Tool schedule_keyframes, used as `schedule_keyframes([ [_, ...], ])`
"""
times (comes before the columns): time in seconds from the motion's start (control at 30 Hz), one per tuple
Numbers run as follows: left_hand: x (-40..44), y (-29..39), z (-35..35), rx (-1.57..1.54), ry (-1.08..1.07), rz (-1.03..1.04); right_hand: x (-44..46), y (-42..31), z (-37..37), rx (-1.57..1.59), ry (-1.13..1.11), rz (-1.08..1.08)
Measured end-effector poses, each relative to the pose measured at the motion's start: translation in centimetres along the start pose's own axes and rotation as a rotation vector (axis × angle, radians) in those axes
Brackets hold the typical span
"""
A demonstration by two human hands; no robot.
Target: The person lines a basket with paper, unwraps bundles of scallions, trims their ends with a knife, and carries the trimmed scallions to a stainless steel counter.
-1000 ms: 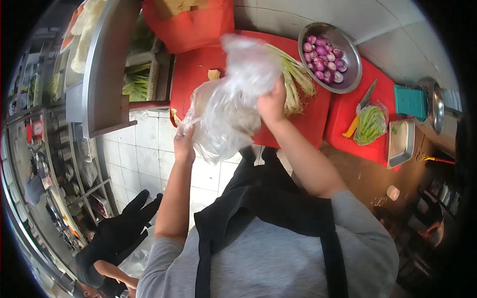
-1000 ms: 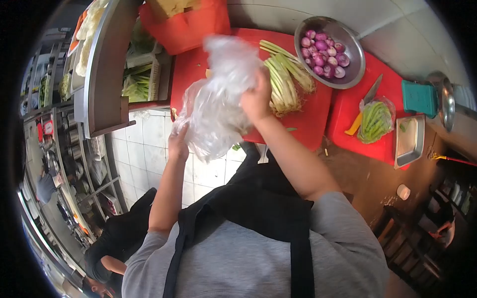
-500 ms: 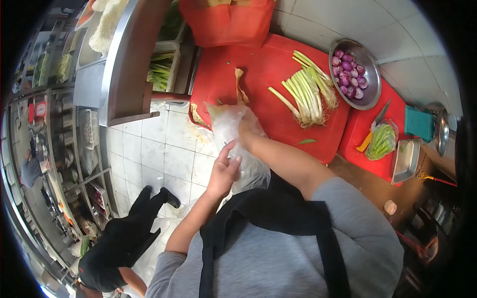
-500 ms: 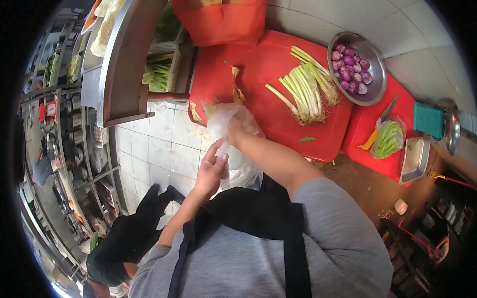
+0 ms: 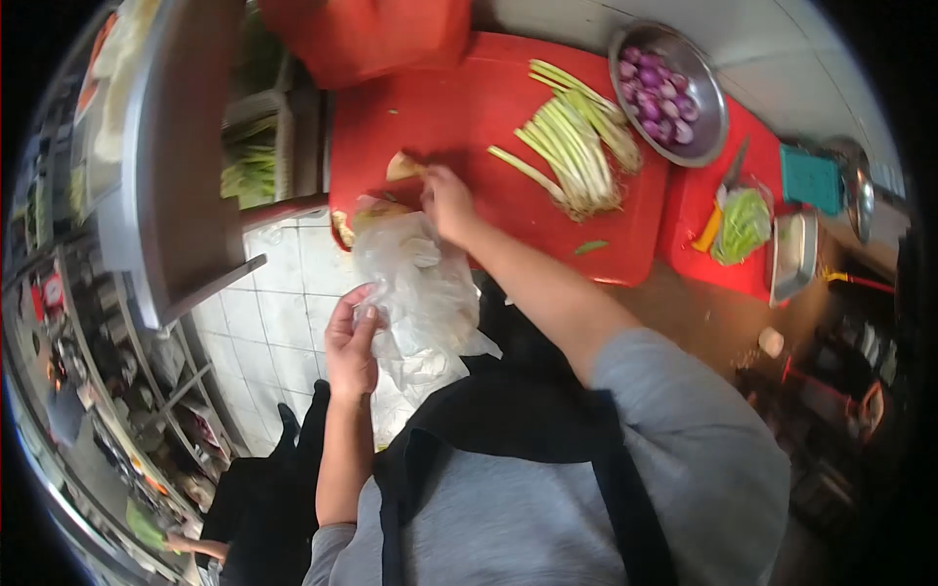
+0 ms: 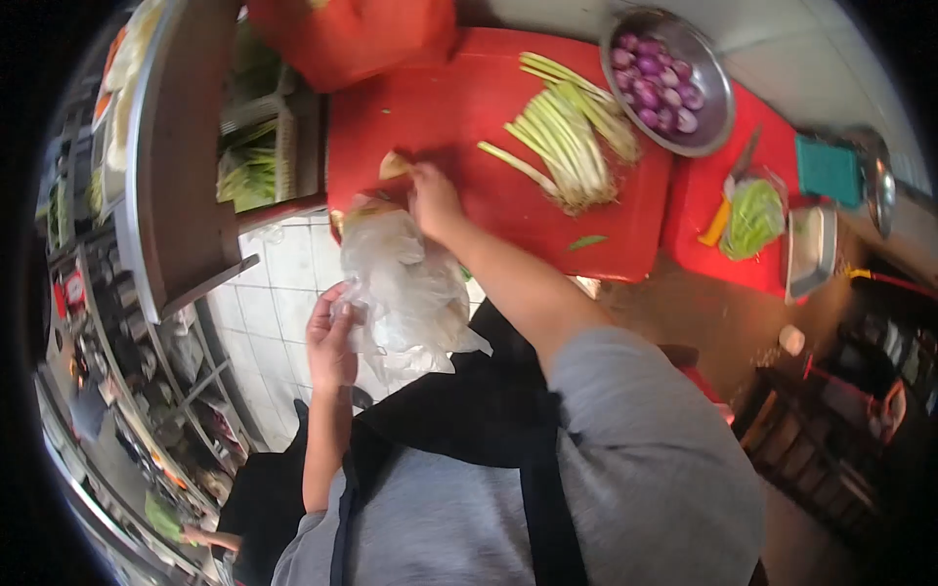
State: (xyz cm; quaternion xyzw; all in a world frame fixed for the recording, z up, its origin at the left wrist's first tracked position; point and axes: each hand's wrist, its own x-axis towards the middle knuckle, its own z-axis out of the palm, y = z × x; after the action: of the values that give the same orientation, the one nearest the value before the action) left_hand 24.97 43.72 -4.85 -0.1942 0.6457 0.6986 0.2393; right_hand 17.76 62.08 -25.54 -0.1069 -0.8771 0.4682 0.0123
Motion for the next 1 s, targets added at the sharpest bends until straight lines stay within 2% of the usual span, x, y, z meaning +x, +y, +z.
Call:
schedule_keyframes([
  [0.07,0.0,1.1,0.5,-0.005,-0.028,-0.012,-6.4,-1.2,-4.9,0.11,0.138,-0.181],
  [0.1,0.1,1.4,0.6,-0.013,-0.038,-0.029,-9.0,-1.4,-8.0,0.04,0.151,-0.173],
  [0.17,0.4,1.9,0.5,-0.055,-0.059,-0.044,-14.1,4.2,-11.7,-0.157,0.233,-0.186],
  [0.2,0.3,2.0,0.7,-0.078,-0.064,-0.053,-16.3,5.6,-13.7,-0.064,0.318,0.23],
  [0.23,0.5,2.3,1.4,-0.086,-0.026,-0.055,-18.3,9.0,-14.8,-0.41,0.336,0.366],
  [0.27,0.7,2.0,1.7,-0.072,-0.019,-0.064,-18.8,10.0,-16.1,-0.386,0.319,0.497],
  [0.3,0.9,1.6,1.8,-0.056,-0.004,-0.068,-19.3,12.4,-15.7,-0.516,0.39,0.463],
  [0.4,1.3,1.2,1.8,-0.02,-0.01,-0.051,-18.7,14.8,-13.6,-0.163,0.081,0.376],
  [0.43,1.3,1.0,1.8,0.006,-0.006,-0.029,-18.0,13.2,-11.9,-0.093,0.184,0.292],
  [0.47,1.6,0.8,1.7,0.029,-0.011,0.002,-17.7,12.9,-8.5,0.36,0.214,0.384],
  [0.5,1.7,0.6,1.6,0.099,-0.009,0.028,-15.3,4.1,-10.9,0.349,0.105,0.261],
  [0.53,1.5,0.4,1.6,0.167,-0.008,0.051,-14.6,-0.3,-10.7,0.301,-0.031,0.143],
  [0.57,1.3,0.4,1.7,0.236,-0.011,0.074,-14.6,-2.9,-9.1,0.546,-0.131,-0.009],
  [0.6,0.9,0.6,2.0,0.198,-0.041,0.04,-13.5,-6.8,-9.0,0.535,-0.212,-0.272],
  [0.63,0.2,1.1,2.6,0.161,-0.072,0.004,-13.1,-9.3,-7.7,0.579,-0.407,-0.206],
  [0.67,-0.7,1.7,3.1,0.125,-0.102,-0.035,-12.5,-10.2,-5.7,0.526,-0.506,-0.178],
  [0.7,-1.4,2.6,3.8,0.1,-0.091,-0.09,-11.3,-8.9,-2.7,0.267,-0.621,-0.266],
  [0.73,-0.9,2.7,3.5,0.04,-0.04,-0.026,-10.8,-7.6,-1.1,-0.008,-0.829,-0.186],
  [0.8,0.5,3.3,1.2,-0.08,0.065,0.098,-10.9,-4.7,0.8,-0.333,-1.102,-0.031],
  [0.87,2.0,5.8,-1.4,-0.326,0.081,0.18,-12.4,-3.3,0.7,-0.223,-0.946,-0.06],
  [0.9,2.0,6.9,-1.9,-0.316,0.075,0.231,-12.8,-2.6,0.5,-0.178,-0.87,-0.077],
  [1.0,1.9,10.2,-3.5,-0.469,0.07,0.311,-7.7,-4.0,-1.8,-0.304,-0.967,-0.168],
])
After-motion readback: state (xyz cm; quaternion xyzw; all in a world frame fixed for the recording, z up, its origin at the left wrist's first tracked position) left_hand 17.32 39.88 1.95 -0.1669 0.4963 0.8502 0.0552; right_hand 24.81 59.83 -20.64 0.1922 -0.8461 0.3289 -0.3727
